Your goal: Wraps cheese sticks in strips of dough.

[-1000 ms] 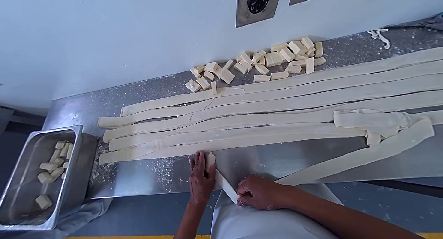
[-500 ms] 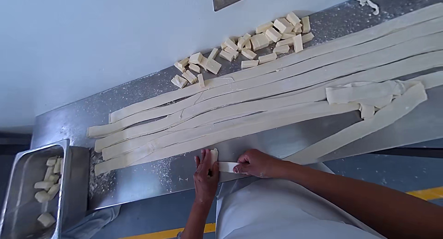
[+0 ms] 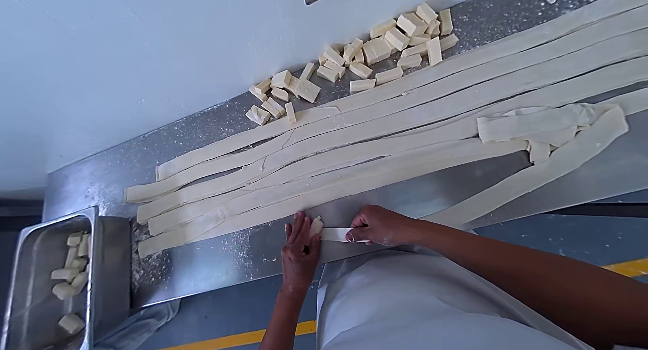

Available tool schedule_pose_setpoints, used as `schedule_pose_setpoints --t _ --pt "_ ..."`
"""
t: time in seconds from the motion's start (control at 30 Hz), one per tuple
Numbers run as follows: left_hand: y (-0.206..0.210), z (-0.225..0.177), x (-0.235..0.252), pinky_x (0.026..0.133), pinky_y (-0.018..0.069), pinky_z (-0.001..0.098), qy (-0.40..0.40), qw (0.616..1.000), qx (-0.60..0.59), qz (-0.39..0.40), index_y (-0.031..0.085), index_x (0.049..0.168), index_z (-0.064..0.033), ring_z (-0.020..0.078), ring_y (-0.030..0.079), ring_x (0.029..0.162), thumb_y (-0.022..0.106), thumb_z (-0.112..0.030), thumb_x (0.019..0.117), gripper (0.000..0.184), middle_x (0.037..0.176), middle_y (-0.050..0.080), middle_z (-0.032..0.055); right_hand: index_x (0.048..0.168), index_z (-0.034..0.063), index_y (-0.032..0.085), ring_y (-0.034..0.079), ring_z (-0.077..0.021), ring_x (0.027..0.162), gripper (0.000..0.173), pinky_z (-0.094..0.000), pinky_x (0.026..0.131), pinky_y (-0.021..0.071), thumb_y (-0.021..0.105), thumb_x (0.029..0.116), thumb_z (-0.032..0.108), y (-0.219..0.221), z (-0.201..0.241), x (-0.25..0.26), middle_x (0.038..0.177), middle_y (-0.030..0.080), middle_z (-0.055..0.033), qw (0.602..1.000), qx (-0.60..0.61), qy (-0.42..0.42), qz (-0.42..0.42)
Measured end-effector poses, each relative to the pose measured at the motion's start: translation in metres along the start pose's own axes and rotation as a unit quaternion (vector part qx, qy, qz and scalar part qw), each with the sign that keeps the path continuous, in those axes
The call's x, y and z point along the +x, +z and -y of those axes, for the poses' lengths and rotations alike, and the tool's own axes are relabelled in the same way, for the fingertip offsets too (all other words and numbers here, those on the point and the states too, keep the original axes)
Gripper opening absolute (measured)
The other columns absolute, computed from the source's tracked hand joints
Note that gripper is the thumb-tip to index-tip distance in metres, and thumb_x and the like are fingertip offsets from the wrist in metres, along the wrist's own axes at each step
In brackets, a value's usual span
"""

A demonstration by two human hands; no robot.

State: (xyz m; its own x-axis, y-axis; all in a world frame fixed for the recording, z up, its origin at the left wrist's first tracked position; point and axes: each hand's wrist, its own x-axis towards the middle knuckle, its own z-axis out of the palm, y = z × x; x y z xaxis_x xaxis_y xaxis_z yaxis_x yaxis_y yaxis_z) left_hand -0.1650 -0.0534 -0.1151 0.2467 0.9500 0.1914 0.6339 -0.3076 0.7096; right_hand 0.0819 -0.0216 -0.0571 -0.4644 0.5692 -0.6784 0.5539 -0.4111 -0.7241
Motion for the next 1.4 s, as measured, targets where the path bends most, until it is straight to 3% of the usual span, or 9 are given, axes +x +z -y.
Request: schedule_pose_setpoints --t 0.2,0.33,0.47,0.6,0.8,0.93,1.17,1.27,1.4 --pt "0.009 -0.002 0.003 0.093 0.0585 0.0506 0.029 0.997 0.044 -0.058 0.079 0.100 0.0053 0.0391 0.074 0.103 0.063 0.001 0.0878 0.020 0.110 0.075 0.0227 0.084 0.0024 0.069 0.047 -0.0028 0.055 0.036 -0.0210 0.055 0.0379 0.061 0.1045 0.031 0.002 0.006 -0.004 0.064 0.054 0.0019 0.999 0.004 -0.019 -0.027" --pt "0.007 -0.010 -0.004 0.097 0.0556 0.0538 0.053 0.995 0.087 -0.011 0.078 0.103 0.0051 0.0430 0.069 0.113 0.059 0.003 0.0895 0.023 0.118 0.072 0.0237 0.085 0.0031 0.067 0.045 -0.0002 0.053 0.032 -0.0177 0.053 0.0364 0.060 0.1048 0.028 0.006 0.007 -0.001 0.064 0.054 0.0042 0.997 0.071 -0.021 0.022" --pt "0.001 -0.020 -0.007 0.099 0.0537 0.0556 0.021 0.998 0.050 0.014 0.077 0.106 0.0061 0.0497 0.065 0.117 0.059 -0.003 0.0896 0.026 0.125 0.066 0.0327 0.115 0.0065 0.059 0.044 -0.0012 0.054 0.018 -0.0173 0.051 0.0374 0.052 0.1082 0.021 0.016 0.012 0.016 0.075 0.052 0.0028 0.979 0.127 0.020 0.159" --pt "-0.007 -0.036 -0.002 0.091 0.0596 0.0446 -0.083 0.996 -0.028 0.017 0.073 0.112 0.0090 0.0332 0.074 0.103 0.059 -0.003 0.0956 0.024 0.112 0.074 0.0233 0.124 0.0063 0.052 0.048 -0.0021 0.057 0.021 -0.0190 0.054 0.0404 0.049 0.1095 0.021 0.022 0.028 0.034 0.083 0.061 -0.0007 0.982 0.093 0.041 0.161" --pt "-0.033 -0.040 0.025 0.082 0.0619 0.0309 -0.357 0.877 -0.322 0.017 0.064 0.117 0.0097 0.0157 0.075 0.088 0.074 0.008 0.0856 0.033 0.100 0.076 0.0141 0.116 -0.0071 0.063 0.061 -0.0294 0.096 0.039 -0.0462 0.087 0.0473 0.051 0.1091 0.030 0.018 0.048 0.025 0.103 0.063 -0.0214 0.990 -0.120 -0.052 0.050" --pt "-0.046 -0.045 0.034 0.086 0.0599 0.0308 -0.380 0.800 -0.452 0.103 0.058 0.128 0.0100 0.0153 0.072 0.092 0.062 0.010 0.0930 0.035 0.105 0.074 0.0120 0.106 -0.0066 0.064 0.060 -0.0276 0.091 0.034 -0.0441 0.083 0.0475 0.052 0.1086 0.025 0.006 0.066 0.016 0.096 0.062 -0.0180 0.971 -0.208 -0.100 0.068" --pt "-0.045 -0.052 0.029 0.087 0.0600 0.0321 -0.377 0.777 -0.492 0.105 0.055 0.127 0.0103 0.0167 0.073 0.093 0.057 0.008 0.0954 0.032 0.103 0.073 0.0111 0.101 -0.0036 0.075 0.067 -0.0303 0.094 0.028 -0.0471 0.088 0.0506 0.054 0.1065 0.014 -0.028 0.071 0.029 0.097 0.071 -0.0184 0.934 -0.295 -0.199 0.029" --pt "-0.049 -0.049 0.026 0.089 0.0597 0.0328 -0.393 0.744 -0.529 0.111 0.047 0.135 0.0084 0.0172 0.072 0.096 0.049 0.006 0.0996 0.036 0.106 0.072 0.0092 0.124 -0.0011 0.071 0.065 -0.0362 0.106 0.028 -0.0525 0.095 0.0512 0.060 0.1033 0.015 -0.037 0.065 0.038 0.110 0.067 -0.0203 0.919 -0.303 -0.212 -0.138" --pt "-0.047 -0.046 0.022 0.088 0.0603 0.0344 -0.384 0.694 -0.606 0.069 0.034 0.143 0.0047 0.0170 0.071 0.090 0.034 0.002 0.1039 0.040 0.103 0.065 0.0069 0.160 0.0009 0.029 0.036 -0.0404 0.148 0.091 -0.0579 0.121 0.0286 0.078 0.0912 0.033 -0.012 0.076 0.015 0.158 0.040 -0.0240 0.925 -0.321 -0.197 -0.046"
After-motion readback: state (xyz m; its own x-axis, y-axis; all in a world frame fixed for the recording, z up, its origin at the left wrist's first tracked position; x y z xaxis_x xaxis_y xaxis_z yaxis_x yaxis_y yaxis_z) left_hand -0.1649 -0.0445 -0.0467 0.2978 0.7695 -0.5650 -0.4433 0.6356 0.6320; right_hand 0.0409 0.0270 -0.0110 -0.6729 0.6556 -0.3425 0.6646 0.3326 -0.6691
